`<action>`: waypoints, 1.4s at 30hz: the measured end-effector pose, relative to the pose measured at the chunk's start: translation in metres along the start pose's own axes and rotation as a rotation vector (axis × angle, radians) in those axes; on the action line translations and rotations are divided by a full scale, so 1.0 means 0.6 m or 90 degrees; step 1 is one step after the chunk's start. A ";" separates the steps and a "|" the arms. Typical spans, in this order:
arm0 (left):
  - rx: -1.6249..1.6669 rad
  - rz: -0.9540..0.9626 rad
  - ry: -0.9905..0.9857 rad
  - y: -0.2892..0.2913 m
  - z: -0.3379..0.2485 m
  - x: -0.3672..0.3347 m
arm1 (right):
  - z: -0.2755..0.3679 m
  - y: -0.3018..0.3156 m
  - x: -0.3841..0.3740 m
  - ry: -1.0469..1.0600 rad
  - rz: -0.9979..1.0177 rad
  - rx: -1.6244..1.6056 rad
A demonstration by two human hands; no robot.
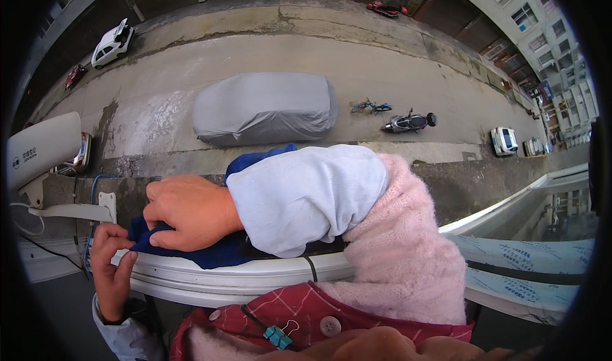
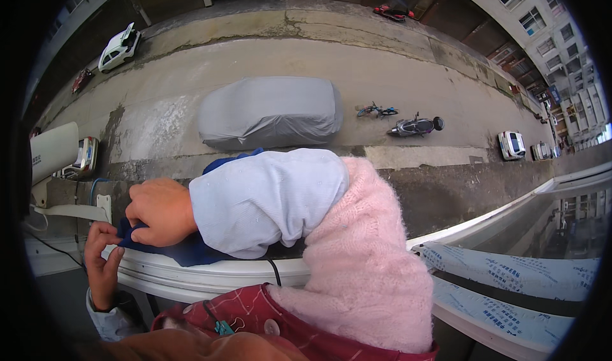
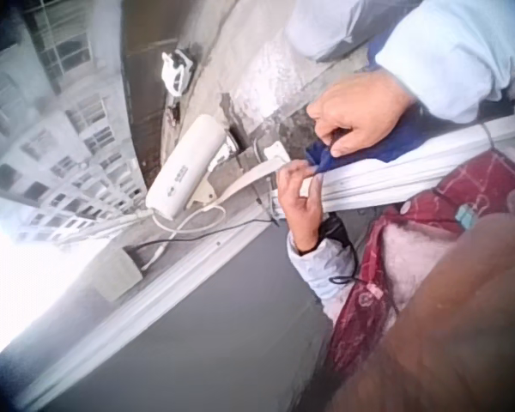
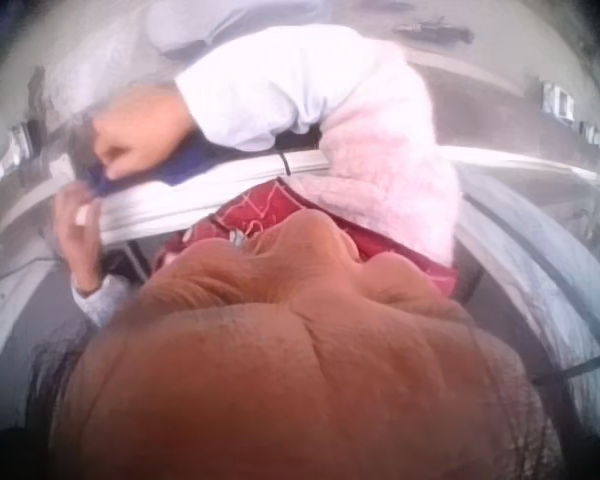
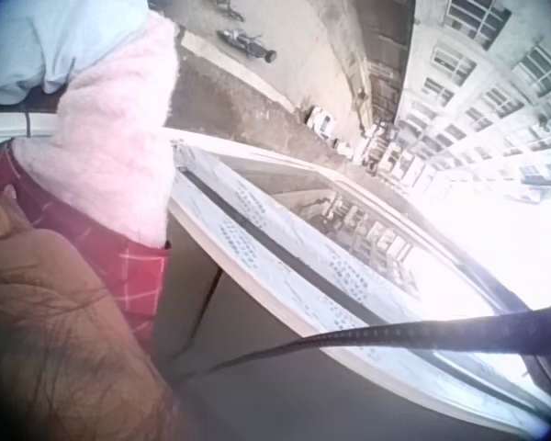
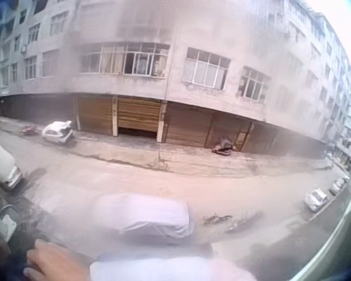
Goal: The person wipes a white window frame with a blue cloth, repeatedly folding and repositioning the cloth while cleaning different sections of the frame. The person also adjusts the cloth and briefly touches the camera mount area.
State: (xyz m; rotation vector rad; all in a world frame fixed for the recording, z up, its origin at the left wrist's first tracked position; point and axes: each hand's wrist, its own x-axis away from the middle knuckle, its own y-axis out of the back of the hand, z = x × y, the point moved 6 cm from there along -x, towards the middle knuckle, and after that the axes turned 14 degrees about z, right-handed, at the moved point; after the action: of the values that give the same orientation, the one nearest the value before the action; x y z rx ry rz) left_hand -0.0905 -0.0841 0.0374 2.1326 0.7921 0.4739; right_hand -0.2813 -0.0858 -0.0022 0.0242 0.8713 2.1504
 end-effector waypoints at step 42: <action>-0.368 0.281 0.419 -0.044 0.080 0.039 | 0.038 -0.090 -0.048 0.071 0.299 0.076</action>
State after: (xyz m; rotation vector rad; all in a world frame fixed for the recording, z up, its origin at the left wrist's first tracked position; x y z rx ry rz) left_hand -0.0560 -0.0820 -0.0115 1.5844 0.4240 1.4913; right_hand -0.2188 -0.0685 -0.0095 0.1869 1.1481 2.5475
